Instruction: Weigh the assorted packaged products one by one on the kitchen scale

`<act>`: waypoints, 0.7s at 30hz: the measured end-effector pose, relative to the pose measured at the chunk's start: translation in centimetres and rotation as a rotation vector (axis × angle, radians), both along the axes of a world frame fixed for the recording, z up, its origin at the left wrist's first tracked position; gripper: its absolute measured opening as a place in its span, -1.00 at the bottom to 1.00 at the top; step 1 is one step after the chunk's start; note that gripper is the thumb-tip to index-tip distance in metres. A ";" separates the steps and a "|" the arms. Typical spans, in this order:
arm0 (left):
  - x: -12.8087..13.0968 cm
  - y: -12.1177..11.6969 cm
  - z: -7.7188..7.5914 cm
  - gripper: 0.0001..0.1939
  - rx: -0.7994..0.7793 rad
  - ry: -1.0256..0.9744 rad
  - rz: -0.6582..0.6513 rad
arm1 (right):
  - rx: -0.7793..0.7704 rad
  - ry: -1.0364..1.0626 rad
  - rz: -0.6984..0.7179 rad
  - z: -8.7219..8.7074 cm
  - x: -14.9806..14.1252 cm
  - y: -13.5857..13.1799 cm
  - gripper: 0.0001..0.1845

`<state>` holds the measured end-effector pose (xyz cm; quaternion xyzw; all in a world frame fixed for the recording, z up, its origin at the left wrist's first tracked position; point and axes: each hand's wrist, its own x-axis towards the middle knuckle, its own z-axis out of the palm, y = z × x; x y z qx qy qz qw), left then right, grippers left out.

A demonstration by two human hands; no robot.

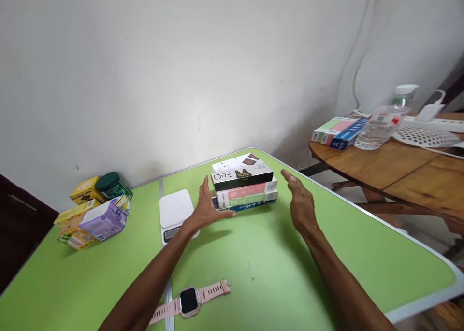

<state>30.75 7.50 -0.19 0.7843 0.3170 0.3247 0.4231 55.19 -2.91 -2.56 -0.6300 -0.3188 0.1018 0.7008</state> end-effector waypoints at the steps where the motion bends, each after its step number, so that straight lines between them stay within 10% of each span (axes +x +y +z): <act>1: -0.2 -1.0 0.2 0.46 0.020 0.028 0.041 | 0.000 -0.090 -0.016 0.5 -0.8 -0.3 -0.22; 11: -0.4 -5.3 2.2 0.11 0.080 -0.086 0.140 | 0.015 -0.292 -0.063 2.7 -7.8 -0.7 -0.20; 17: -8.9 -5.0 2.5 -0.02 0.125 -0.159 0.311 | 0.092 -0.307 0.175 4.5 -15.5 -0.3 -0.32; 21: -15.3 -4.0 0.3 -0.08 0.112 -0.144 0.465 | 0.098 -0.251 0.381 2.6 -21.0 1.8 -0.31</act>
